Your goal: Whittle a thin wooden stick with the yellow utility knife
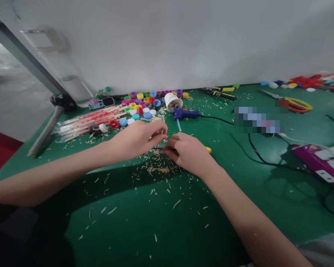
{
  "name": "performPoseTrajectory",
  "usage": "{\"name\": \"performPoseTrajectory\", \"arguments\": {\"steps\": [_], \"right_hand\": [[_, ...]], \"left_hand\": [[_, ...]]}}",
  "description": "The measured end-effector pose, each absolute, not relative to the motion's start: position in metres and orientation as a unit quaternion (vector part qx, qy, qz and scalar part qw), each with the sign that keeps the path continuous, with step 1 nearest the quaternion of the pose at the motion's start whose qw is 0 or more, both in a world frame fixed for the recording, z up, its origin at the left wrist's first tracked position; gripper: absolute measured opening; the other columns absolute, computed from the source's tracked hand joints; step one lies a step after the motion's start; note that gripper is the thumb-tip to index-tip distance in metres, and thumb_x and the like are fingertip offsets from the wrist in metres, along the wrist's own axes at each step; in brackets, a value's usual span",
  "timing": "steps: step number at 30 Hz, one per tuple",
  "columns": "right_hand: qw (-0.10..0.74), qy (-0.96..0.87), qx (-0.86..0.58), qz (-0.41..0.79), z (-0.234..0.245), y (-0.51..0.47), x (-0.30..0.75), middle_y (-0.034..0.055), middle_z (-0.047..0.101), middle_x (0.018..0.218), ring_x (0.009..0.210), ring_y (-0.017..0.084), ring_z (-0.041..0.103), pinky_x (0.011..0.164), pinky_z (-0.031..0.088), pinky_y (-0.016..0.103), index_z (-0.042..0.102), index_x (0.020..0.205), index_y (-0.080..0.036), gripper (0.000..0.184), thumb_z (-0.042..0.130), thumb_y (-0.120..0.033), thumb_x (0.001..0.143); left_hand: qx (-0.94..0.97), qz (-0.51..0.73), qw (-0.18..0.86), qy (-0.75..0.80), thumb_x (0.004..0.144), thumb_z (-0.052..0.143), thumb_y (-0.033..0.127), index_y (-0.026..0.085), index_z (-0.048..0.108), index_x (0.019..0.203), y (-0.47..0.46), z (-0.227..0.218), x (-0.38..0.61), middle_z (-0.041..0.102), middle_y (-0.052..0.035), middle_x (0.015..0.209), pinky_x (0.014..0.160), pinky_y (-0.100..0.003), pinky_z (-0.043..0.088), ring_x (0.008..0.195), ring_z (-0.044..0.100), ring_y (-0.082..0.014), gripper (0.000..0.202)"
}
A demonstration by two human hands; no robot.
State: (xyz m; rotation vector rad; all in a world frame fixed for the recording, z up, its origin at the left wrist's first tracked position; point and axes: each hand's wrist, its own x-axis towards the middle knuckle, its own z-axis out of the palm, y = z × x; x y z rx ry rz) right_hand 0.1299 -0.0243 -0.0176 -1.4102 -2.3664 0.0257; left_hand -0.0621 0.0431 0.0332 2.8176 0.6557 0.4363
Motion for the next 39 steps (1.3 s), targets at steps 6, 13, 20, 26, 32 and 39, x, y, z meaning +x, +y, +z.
{"name": "performPoseTrajectory", "arguments": {"steps": [6, 13, 20, 26, 32, 39], "right_hand": [[0.157, -0.854, -0.496, -0.003, -0.027, -0.022, 0.130, 0.0061, 0.067, 0.095, 0.084, 0.020, 0.060, 0.067, 0.044, 0.032, 0.069, 0.094, -0.021, 0.026, 0.048, -0.036, 0.093], [0.202, -0.851, -0.482, -0.061, -0.028, -0.029, 0.129, 0.0074, 0.065, 0.080, 0.078, 0.018, 0.059, 0.064, 0.043, 0.031, 0.069, 0.090, -0.016, 0.031, 0.046, -0.036, 0.095], [0.152, -0.856, -0.494, -0.019, -0.028, -0.019, 0.126, 0.0073, 0.068, 0.094, 0.082, 0.020, 0.061, 0.064, 0.044, 0.032, 0.070, 0.091, -0.020, 0.026, 0.049, -0.035, 0.093], [0.160, -0.861, -0.479, -0.058, -0.033, -0.022, 0.125, 0.0079, 0.067, 0.089, 0.082, 0.021, 0.059, 0.066, 0.044, 0.034, 0.069, 0.093, -0.017, 0.031, 0.044, -0.036, 0.096], [0.169, -0.853, -0.489, -0.071, -0.026, -0.024, 0.125, 0.0073, 0.066, 0.084, 0.077, 0.019, 0.058, 0.063, 0.042, 0.032, 0.068, 0.089, -0.017, 0.032, 0.043, -0.037, 0.096], [0.145, -0.861, -0.487, -0.002, -0.028, -0.017, 0.127, 0.0057, 0.068, 0.097, 0.083, 0.019, 0.061, 0.064, 0.044, 0.031, 0.069, 0.092, -0.021, 0.029, 0.046, -0.038, 0.094]], "left_hand": [[0.967, 0.145, 0.083, 0.195, 0.095, 0.038, 0.023, 0.018, 0.050, 0.093, 0.040, 0.032, -0.061, 0.050, 0.0027, 0.057, 0.045, -0.027, 0.021, 0.047, 0.040, -0.0074, 0.014], [0.956, 0.151, 0.092, 0.233, 0.095, 0.041, 0.026, 0.018, 0.050, 0.091, 0.045, 0.033, -0.063, 0.050, 0.0032, 0.056, 0.044, -0.026, 0.022, 0.047, 0.041, -0.0077, 0.012], [0.961, 0.157, 0.088, 0.212, 0.095, 0.039, 0.023, 0.018, 0.051, 0.090, 0.042, 0.032, -0.062, 0.046, 0.0042, 0.052, 0.044, -0.026, 0.020, 0.044, 0.037, -0.0072, 0.014], [0.961, 0.147, 0.079, 0.221, 0.095, 0.040, 0.024, 0.018, 0.050, 0.090, 0.042, 0.032, -0.063, 0.047, 0.0037, 0.054, 0.043, -0.026, 0.020, 0.045, 0.039, -0.0075, 0.012], [0.952, 0.168, 0.105, 0.232, 0.095, 0.040, 0.024, 0.018, 0.049, 0.089, 0.046, 0.033, -0.063, 0.045, 0.0047, 0.052, 0.043, -0.026, 0.020, 0.043, 0.037, -0.0066, 0.012], [0.956, 0.160, 0.098, 0.226, 0.096, 0.036, 0.025, 0.019, 0.048, 0.091, 0.041, 0.031, -0.064, 0.045, 0.0040, 0.052, 0.042, -0.026, 0.019, 0.043, 0.037, -0.0077, 0.014]]}}
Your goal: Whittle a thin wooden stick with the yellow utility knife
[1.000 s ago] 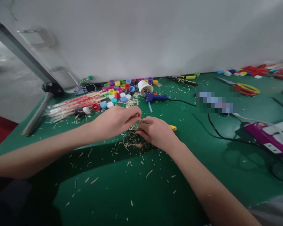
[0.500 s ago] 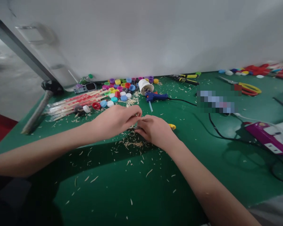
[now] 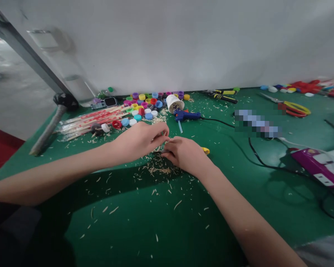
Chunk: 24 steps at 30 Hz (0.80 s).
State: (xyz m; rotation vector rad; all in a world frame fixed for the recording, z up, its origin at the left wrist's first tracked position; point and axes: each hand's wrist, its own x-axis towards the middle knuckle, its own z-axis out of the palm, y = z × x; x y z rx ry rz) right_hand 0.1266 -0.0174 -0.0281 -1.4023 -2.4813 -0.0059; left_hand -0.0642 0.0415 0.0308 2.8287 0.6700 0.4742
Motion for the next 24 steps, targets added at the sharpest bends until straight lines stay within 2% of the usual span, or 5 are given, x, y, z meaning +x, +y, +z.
{"name": "performPoseTrajectory", "arguments": {"steps": [7, 10, 15, 24], "right_hand": [[0.168, -0.858, -0.472, -0.113, -0.0290, -0.0266, 0.1238, 0.0069, 0.063, 0.076, 0.072, 0.019, 0.054, 0.062, 0.040, 0.033, 0.067, 0.087, -0.016, 0.034, 0.041, -0.035, 0.097], [0.164, -0.859, -0.470, -0.118, -0.0283, -0.0256, 0.1228, 0.0076, 0.064, 0.078, 0.073, 0.019, 0.054, 0.065, 0.042, 0.033, 0.066, 0.086, -0.015, 0.034, 0.040, -0.034, 0.097], [0.140, -0.858, -0.494, -0.036, -0.0318, -0.0194, 0.1243, 0.0062, 0.067, 0.096, 0.081, 0.019, 0.059, 0.064, 0.043, 0.032, 0.069, 0.093, -0.020, 0.026, 0.048, -0.035, 0.093], [0.173, -0.847, -0.489, -0.116, -0.0303, -0.0279, 0.1213, 0.0054, 0.062, 0.076, 0.073, 0.018, 0.054, 0.064, 0.040, 0.032, 0.065, 0.089, -0.016, 0.031, 0.042, -0.036, 0.097]], "left_hand": [[0.958, 0.152, 0.082, 0.230, 0.095, 0.038, 0.027, 0.017, 0.050, 0.093, 0.0430, 0.0309, -0.0640, 0.046, 0.0031, 0.053, 0.042, -0.026, 0.019, 0.043, 0.036, -0.0084, 0.016], [0.957, 0.152, 0.089, 0.231, 0.095, 0.038, 0.026, 0.018, 0.050, 0.092, 0.0429, 0.0311, -0.0637, 0.047, 0.0027, 0.053, 0.043, -0.026, 0.019, 0.044, 0.038, -0.0085, 0.015], [0.964, 0.140, 0.075, 0.215, 0.094, 0.036, 0.022, 0.017, 0.049, 0.092, 0.0381, 0.0320, -0.0642, 0.049, 0.0015, 0.055, 0.042, -0.027, 0.017, 0.043, 0.038, -0.0082, 0.014], [0.955, 0.153, 0.074, 0.245, 0.096, 0.038, 0.026, 0.016, 0.049, 0.092, 0.0435, 0.0305, -0.0638, 0.046, 0.0033, 0.054, 0.044, -0.025, 0.020, 0.046, 0.038, -0.0079, 0.015]]}}
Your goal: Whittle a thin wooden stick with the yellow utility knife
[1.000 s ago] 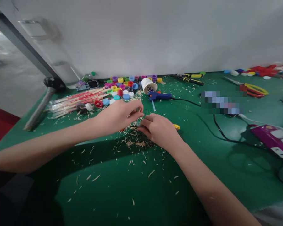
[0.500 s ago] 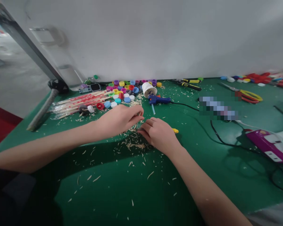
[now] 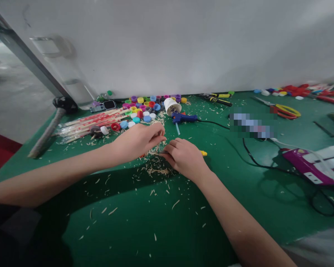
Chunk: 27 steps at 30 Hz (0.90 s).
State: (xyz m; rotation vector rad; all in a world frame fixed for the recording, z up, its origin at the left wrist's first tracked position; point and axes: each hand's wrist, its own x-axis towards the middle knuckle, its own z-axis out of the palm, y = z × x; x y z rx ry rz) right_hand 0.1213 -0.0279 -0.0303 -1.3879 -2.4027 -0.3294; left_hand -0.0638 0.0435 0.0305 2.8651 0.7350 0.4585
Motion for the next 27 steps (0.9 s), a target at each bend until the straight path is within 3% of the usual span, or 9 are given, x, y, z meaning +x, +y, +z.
{"name": "performPoseTrajectory", "arguments": {"steps": [8, 14, 20, 27], "right_hand": [[0.153, -0.854, -0.496, -0.034, -0.0313, -0.0196, 0.1248, 0.0053, 0.068, 0.091, 0.080, 0.018, 0.060, 0.062, 0.041, 0.031, 0.069, 0.088, -0.021, 0.028, 0.047, -0.037, 0.093], [0.152, -0.864, -0.465, -0.121, -0.0335, -0.0269, 0.1210, 0.0046, 0.064, 0.075, 0.074, 0.019, 0.057, 0.062, 0.039, 0.032, 0.067, 0.087, -0.017, 0.030, 0.044, -0.034, 0.096], [0.205, -0.847, -0.468, -0.147, -0.0331, -0.0289, 0.1221, 0.0053, 0.065, 0.076, 0.072, 0.018, 0.056, 0.063, 0.040, 0.031, 0.065, 0.088, -0.017, 0.026, 0.048, -0.034, 0.095], [0.151, -0.862, -0.468, -0.126, -0.0327, -0.0249, 0.1208, 0.0050, 0.066, 0.078, 0.075, 0.020, 0.057, 0.065, 0.042, 0.033, 0.065, 0.085, -0.017, 0.028, 0.045, -0.033, 0.095]], "left_hand": [[0.958, 0.148, 0.077, 0.233, 0.095, 0.037, 0.025, 0.018, 0.048, 0.093, 0.0401, 0.0302, -0.0637, 0.047, 0.0025, 0.054, 0.043, -0.026, 0.017, 0.045, 0.038, -0.0085, 0.014], [0.950, 0.160, 0.077, 0.257, 0.095, 0.043, 0.026, 0.017, 0.047, 0.088, 0.0426, 0.0305, -0.0636, 0.047, 0.0036, 0.056, 0.044, -0.026, 0.020, 0.047, 0.040, -0.0075, 0.013], [0.950, 0.169, 0.084, 0.251, 0.095, 0.044, 0.028, 0.018, 0.046, 0.085, 0.0449, 0.0305, -0.0639, 0.047, 0.0034, 0.056, 0.044, -0.027, 0.019, 0.047, 0.040, -0.0079, 0.014], [0.950, 0.174, 0.089, 0.243, 0.094, 0.044, 0.027, 0.019, 0.046, 0.084, 0.0447, 0.0303, -0.0638, 0.046, 0.0031, 0.055, 0.045, -0.028, 0.020, 0.047, 0.038, -0.0083, 0.013]]}}
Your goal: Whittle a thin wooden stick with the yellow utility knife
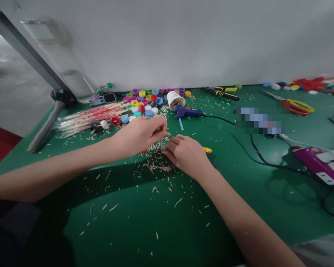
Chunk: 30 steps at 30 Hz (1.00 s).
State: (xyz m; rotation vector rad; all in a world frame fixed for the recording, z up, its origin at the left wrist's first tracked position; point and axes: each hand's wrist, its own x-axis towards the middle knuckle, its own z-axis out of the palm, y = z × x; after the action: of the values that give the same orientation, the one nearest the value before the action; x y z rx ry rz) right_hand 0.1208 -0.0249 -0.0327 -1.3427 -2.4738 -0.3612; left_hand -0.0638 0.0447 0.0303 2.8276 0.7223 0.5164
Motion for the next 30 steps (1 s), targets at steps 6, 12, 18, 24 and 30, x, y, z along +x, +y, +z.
{"name": "performPoseTrajectory", "arguments": {"steps": [6, 12, 18, 24, 30], "right_hand": [[0.174, -0.848, -0.482, -0.137, -0.033, -0.028, 0.121, 0.0053, 0.066, 0.077, 0.074, 0.019, 0.057, 0.063, 0.041, 0.032, 0.065, 0.088, -0.017, 0.028, 0.046, -0.035, 0.095], [0.157, -0.852, -0.495, -0.065, -0.030, -0.022, 0.123, 0.0071, 0.067, 0.087, 0.078, 0.019, 0.059, 0.061, 0.040, 0.032, 0.066, 0.087, -0.018, 0.029, 0.045, -0.037, 0.095], [0.153, -0.854, -0.497, -0.023, -0.030, -0.017, 0.126, 0.0052, 0.066, 0.085, 0.079, 0.018, 0.059, 0.060, 0.040, 0.031, 0.066, 0.086, -0.019, 0.027, 0.047, -0.038, 0.093], [0.218, -0.836, -0.491, -0.111, -0.029, -0.029, 0.123, 0.0059, 0.061, 0.076, 0.074, 0.018, 0.054, 0.061, 0.039, 0.030, 0.063, 0.084, -0.016, 0.025, 0.047, -0.033, 0.094], [0.207, -0.845, -0.481, -0.113, -0.029, -0.029, 0.123, 0.0042, 0.062, 0.076, 0.074, 0.018, 0.055, 0.062, 0.040, 0.029, 0.062, 0.084, -0.017, 0.022, 0.050, -0.032, 0.093]], "left_hand": [[0.946, 0.184, 0.109, 0.243, 0.094, 0.045, 0.025, 0.019, 0.042, 0.081, 0.048, 0.028, -0.064, 0.046, 0.0037, 0.055, 0.046, -0.026, 0.022, 0.049, 0.041, -0.0078, 0.015], [0.952, 0.175, 0.102, 0.231, 0.095, 0.042, 0.025, 0.019, 0.043, 0.083, 0.045, 0.029, -0.064, 0.043, 0.0041, 0.053, 0.044, -0.027, 0.019, 0.045, 0.035, -0.0075, 0.013], [0.953, 0.151, 0.104, 0.241, 0.096, 0.040, 0.024, 0.018, 0.045, 0.084, 0.040, 0.033, -0.064, 0.042, 0.0045, 0.051, 0.043, -0.026, 0.018, 0.044, 0.035, -0.0068, 0.014], [0.949, 0.149, 0.090, 0.262, 0.095, 0.044, 0.026, 0.017, 0.047, 0.084, 0.043, 0.034, -0.062, 0.045, 0.0042, 0.053, 0.044, -0.026, 0.019, 0.045, 0.038, -0.0065, 0.014], [0.944, 0.171, 0.105, 0.262, 0.094, 0.047, 0.028, 0.018, 0.043, 0.078, 0.045, 0.032, -0.062, 0.046, 0.0051, 0.055, 0.044, -0.024, 0.022, 0.045, 0.036, -0.0055, 0.018]]}}
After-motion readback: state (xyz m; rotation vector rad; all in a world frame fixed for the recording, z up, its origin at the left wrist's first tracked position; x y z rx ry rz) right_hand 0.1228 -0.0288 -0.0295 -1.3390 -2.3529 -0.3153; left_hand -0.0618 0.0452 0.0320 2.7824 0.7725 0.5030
